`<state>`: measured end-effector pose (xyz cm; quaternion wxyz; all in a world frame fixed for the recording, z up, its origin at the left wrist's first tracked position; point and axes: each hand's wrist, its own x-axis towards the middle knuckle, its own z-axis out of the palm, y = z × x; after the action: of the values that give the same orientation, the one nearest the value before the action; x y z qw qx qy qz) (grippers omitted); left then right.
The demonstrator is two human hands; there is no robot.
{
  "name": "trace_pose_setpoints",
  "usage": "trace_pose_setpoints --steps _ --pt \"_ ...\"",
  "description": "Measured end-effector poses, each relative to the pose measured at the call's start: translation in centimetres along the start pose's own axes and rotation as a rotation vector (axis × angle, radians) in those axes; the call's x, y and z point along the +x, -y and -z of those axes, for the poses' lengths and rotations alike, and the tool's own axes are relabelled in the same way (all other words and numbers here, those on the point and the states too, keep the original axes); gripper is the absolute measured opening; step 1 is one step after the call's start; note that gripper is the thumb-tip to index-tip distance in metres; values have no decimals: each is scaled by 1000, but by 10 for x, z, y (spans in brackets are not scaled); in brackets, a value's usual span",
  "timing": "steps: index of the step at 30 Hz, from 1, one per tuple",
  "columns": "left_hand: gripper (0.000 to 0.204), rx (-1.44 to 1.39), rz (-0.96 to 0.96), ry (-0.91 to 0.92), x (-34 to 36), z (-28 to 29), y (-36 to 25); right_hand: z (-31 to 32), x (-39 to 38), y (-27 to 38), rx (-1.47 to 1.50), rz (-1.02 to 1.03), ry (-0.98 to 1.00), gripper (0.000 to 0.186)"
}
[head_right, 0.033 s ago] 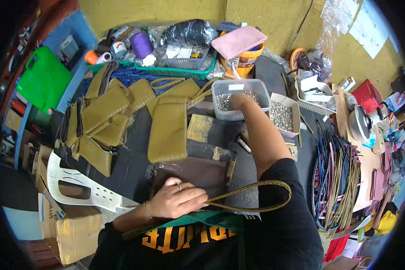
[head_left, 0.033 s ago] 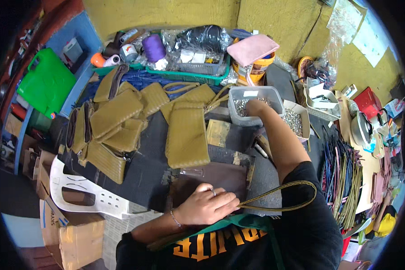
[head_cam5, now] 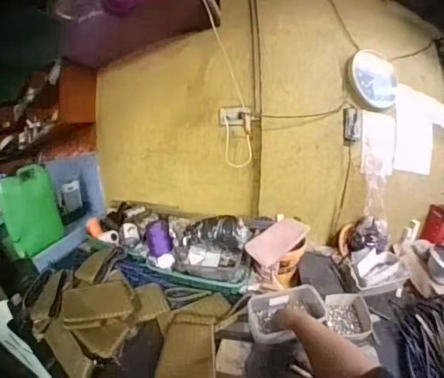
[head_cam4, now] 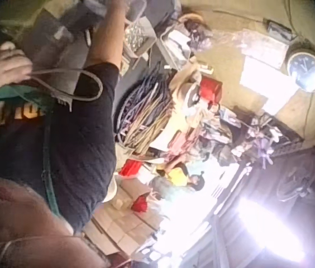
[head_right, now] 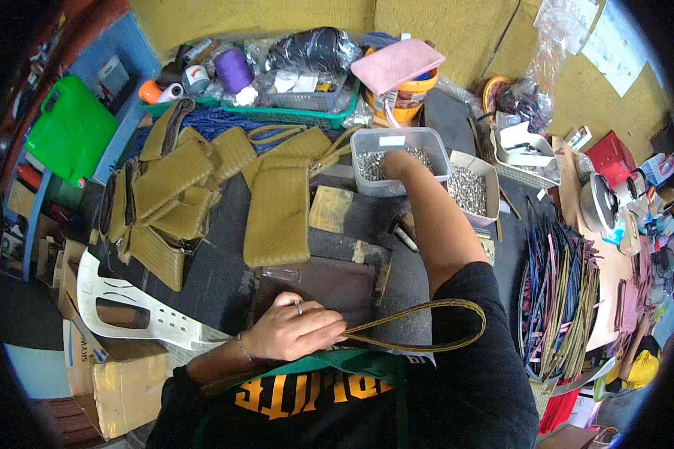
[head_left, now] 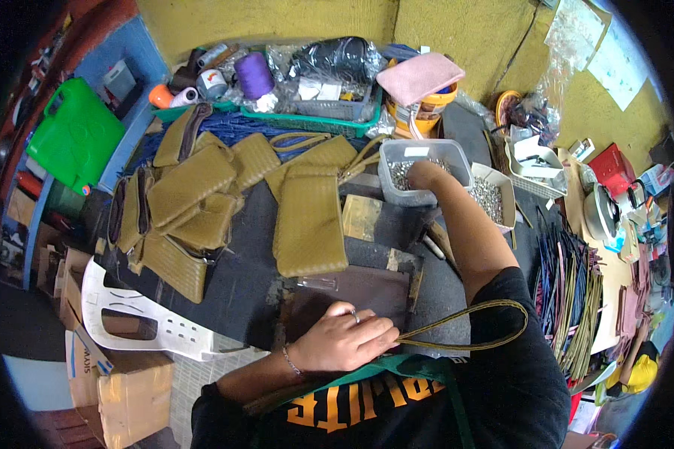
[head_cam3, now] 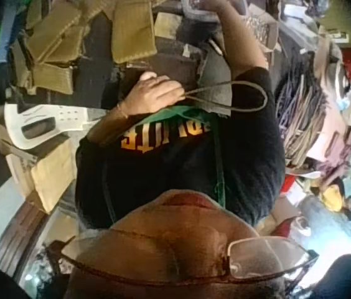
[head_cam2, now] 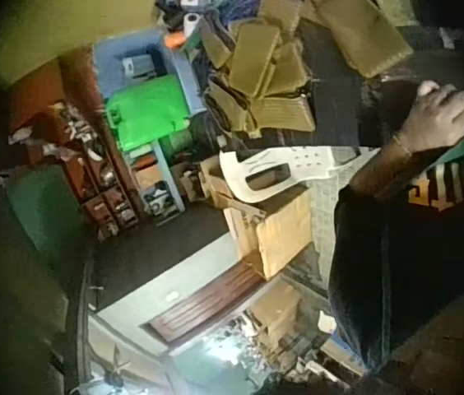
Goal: The person attaches thin leather straps to a larger leather piece by threading the straps through holes in the material by hand, and then picks up and handles several smaller leather pouches one at a time.
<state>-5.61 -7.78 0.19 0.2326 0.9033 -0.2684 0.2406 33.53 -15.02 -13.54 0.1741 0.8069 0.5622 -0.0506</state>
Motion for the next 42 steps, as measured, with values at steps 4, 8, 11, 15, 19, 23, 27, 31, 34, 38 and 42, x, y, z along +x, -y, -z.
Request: trace_pose_setpoints --steps 4,8,11,15,19,23,27,31,34,38,42 --pt "20 5 -2 -8 -3 -8 1 43 -15 17 274 -273 134 21" --pt "20 -5 -28 20 4 -3 -3 20 -34 8 466 -473 -249 16" --pt "19 -2 -13 27 3 -4 -5 58 -64 30 835 -568 -748 14" --pt "26 9 -19 49 -3 -3 -6 115 -136 115 1851 -335 -833 15" --pt "19 3 -26 10 11 -1 -16 113 -223 200 1909 2 -711 4" --pt "22 15 -100 24 15 -1 -25 113 -265 242 2075 -70 -738 6" --pt "19 -15 -164 64 20 0 -41 110 -287 251 1903 -47 -839 11" --pt "19 6 -216 71 18 2 -50 105 -298 262 1723 -53 -940 12" --pt "9 33 -219 22 17 1 -53 99 -298 269 1652 -52 -1024 11" --pt "9 17 -221 25 16 3 -55 100 -299 273 1522 -27 -1137 10" --pt "8 38 -254 -18 12 3 -52 100 -296 269 1468 72 -1151 11"
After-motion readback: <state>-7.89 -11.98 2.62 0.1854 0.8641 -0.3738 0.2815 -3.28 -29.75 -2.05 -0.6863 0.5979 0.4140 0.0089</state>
